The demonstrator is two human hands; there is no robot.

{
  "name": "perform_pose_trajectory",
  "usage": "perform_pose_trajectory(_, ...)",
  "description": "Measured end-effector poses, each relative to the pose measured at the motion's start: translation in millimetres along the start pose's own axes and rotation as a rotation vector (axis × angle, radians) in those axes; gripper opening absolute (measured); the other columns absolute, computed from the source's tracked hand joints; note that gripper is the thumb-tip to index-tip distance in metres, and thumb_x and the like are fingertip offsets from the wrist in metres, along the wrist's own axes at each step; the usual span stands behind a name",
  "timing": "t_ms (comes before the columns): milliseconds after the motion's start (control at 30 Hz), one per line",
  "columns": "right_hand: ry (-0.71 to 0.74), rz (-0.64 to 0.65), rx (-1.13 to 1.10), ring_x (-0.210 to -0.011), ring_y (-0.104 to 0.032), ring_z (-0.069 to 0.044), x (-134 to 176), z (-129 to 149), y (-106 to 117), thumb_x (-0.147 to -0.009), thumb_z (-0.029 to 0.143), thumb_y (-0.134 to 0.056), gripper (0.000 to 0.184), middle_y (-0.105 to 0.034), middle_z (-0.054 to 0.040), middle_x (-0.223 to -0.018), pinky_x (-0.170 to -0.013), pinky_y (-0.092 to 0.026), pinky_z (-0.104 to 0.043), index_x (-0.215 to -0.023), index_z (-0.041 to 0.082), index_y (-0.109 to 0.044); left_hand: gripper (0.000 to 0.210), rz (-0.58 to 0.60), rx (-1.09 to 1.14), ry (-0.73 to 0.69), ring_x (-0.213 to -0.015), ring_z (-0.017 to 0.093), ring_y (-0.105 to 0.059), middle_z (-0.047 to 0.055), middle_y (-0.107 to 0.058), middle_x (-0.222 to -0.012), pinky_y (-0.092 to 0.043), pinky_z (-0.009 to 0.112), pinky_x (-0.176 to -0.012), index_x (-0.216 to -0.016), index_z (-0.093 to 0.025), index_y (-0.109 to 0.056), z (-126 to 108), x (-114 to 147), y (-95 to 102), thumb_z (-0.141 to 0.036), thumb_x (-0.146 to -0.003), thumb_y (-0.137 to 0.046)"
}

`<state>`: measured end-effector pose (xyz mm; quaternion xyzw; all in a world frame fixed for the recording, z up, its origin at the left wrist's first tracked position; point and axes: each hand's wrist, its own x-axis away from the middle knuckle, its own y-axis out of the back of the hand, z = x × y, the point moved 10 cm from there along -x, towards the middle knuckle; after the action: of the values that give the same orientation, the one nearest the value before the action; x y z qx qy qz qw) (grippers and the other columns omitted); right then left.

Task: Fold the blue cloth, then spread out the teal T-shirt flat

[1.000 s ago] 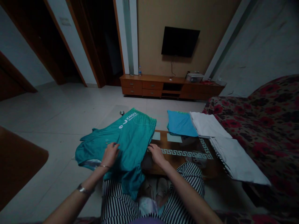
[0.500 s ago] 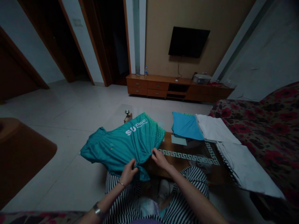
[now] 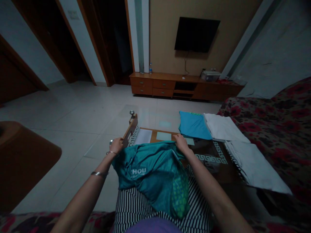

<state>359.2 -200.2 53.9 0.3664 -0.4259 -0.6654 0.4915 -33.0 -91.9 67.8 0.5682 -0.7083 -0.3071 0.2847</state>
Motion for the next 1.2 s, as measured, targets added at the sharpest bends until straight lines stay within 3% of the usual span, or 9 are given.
perform_pose_trajectory(133,-0.16,0.013,0.009,-0.11,-0.056,-0.022,27.5,-66.4,-12.7,-0.08,0.01,-0.055,0.038,-0.063,-0.0137,-0.115,-0.095,-0.041,-0.03,-0.117,0.012,-0.064,0.03,-0.084,-0.097,-0.046,-0.114,0.028,-0.052,0.013,-0.062,-0.11,-0.038,0.043,-0.104,-0.097,-0.014,-0.062,25.9,28.8,-15.0,-0.014,-0.072,-0.047)
perform_pose_trajectory(233,-0.223,-0.036,-0.008,-0.106,-0.058,-0.022,61.7,-85.6,-15.8,-0.086,0.013,-0.047,0.03,-0.064,-0.0141,-0.11,-0.094,-0.042,-0.03,-0.109,0.011,-0.067,0.027,-0.144,-0.162,-0.212,-0.11,0.027,-0.052,0.014,-0.059,-0.108,-0.039,0.043,-0.103,-0.101,-0.013,-0.061,20.0,58.0,-38.2,-0.02,-0.082,-0.043)
perform_pose_trajectory(400,-0.091,-0.071,-0.165,-0.106,-0.056,-0.024,99.9,-27.3,-56.1,-0.088,0.031,-0.052,0.037,-0.062,-0.0121,-0.113,-0.092,-0.044,-0.035,-0.122,0.015,-0.059,0.036,-0.148,-0.102,-0.268,-0.112,0.028,-0.05,0.015,-0.054,-0.112,-0.041,0.047,-0.102,-0.116,-0.012,-0.051,6.7,67.4,-87.5,-0.035,-0.089,-0.045)
perform_pose_trajectory(567,-0.111,-0.121,-0.208,-0.114,-0.051,-0.029,115.5,-4.7,-78.3,-0.078,0.024,-0.059,0.038,-0.059,-0.0134,-0.118,-0.097,-0.042,-0.042,-0.115,0.018,-0.063,0.045,-0.248,-0.087,-0.103,-0.115,0.03,-0.048,0.016,-0.051,-0.113,-0.041,0.049,-0.101,-0.12,-0.011,-0.046,25.5,45.9,-92.3,-0.032,-0.081,-0.055)
perform_pose_trajectory(700,-0.221,-0.157,-0.616,-0.097,-0.06,-0.025,116.2,-61.7,-72.5,-0.076,0.029,-0.054,0.024,-0.067,-0.0111,-0.096,-0.093,-0.045,-0.04,-0.089,0.016,-0.069,0.051,-0.211,-0.174,-0.051,-0.119,0.03,-0.047,0.017,-0.051,-0.117,-0.04,0.045,-0.103,-0.122,-0.01,-0.048,36.1,32.1,-87.0,-0.031,-0.077,-0.06)
perform_pose_trajectory(833,-0.584,-0.325,-1.037,-0.08,-0.065,-0.022,132.8,-163.4,-61.6,-0.065,0.039,-0.06,0.038,-0.071,-0.0084,-0.089,-0.074,-0.051,-0.034,-0.093,0.015,-0.068,0.054,-0.062,-0.253,-0.041,-0.115,0.03,-0.051,0.017,-0.055,-0.113,-0.041,0.04,-0.101,-0.122,-0.007,-0.052,36.1,19.0,-91.5,-0.038,-0.079,-0.059)
perform_pose_trajectory(933,-0.757,-0.401,-1.105,-0.072,-0.065,-0.02,151.2,-210.6,-53.2,-0.059,0.034,-0.064,0.044,-0.071,-0.0073,-0.084,-0.064,-0.051,-0.03,-0.098,0.014,-0.068,0.062,-0.014,-0.279,-0.016,-0.11,0.028,-0.055,0.018,-0.056,-0.111,-0.043,0.037,-0.098,-0.13,-0.005,-0.049,34.6,9.5,-90.6,-0.047,-0.084,-0.052)
perform_pose_trajectory(1067,-0.802,-0.458,-1.071,-0.077,-0.068,-0.021,163.7,-226.2,-41.2,-0.069,0.042,-0.057,0.048,-0.071,-0.0104,-0.091,-0.064,-0.051,-0.03,-0.107,0.014,-0.064,0.056,0.029,-0.51,-0.066,-0.109,0.032,-0.053,0.018,-0.055,-0.11,-0.045,0.04,-0.091,-0.13,-0.012,-0.054,20.0,-0.8,-95.2,-0.045,-0.084,-0.053)
perform_pose_trajectory(1200,-0.658,-0.412,-0.778,-0.089,-0.066,-0.023,154.5,-203.2,-21.3,-0.081,0.057,-0.041,0.052,-0.07,-0.0129,-0.097,-0.076,-0.052,-0.034,-0.1,0.015,-0.065,0.05,-0.026,-0.601,-0.141,-0.111,0.035,-0.049,0.019,-0.051,-0.119,-0.045,0.043,-0.085,-0.126,-0.016,-0.058,-6.7,-2.2,-100.8,-0.046,-0.088,-0.047)
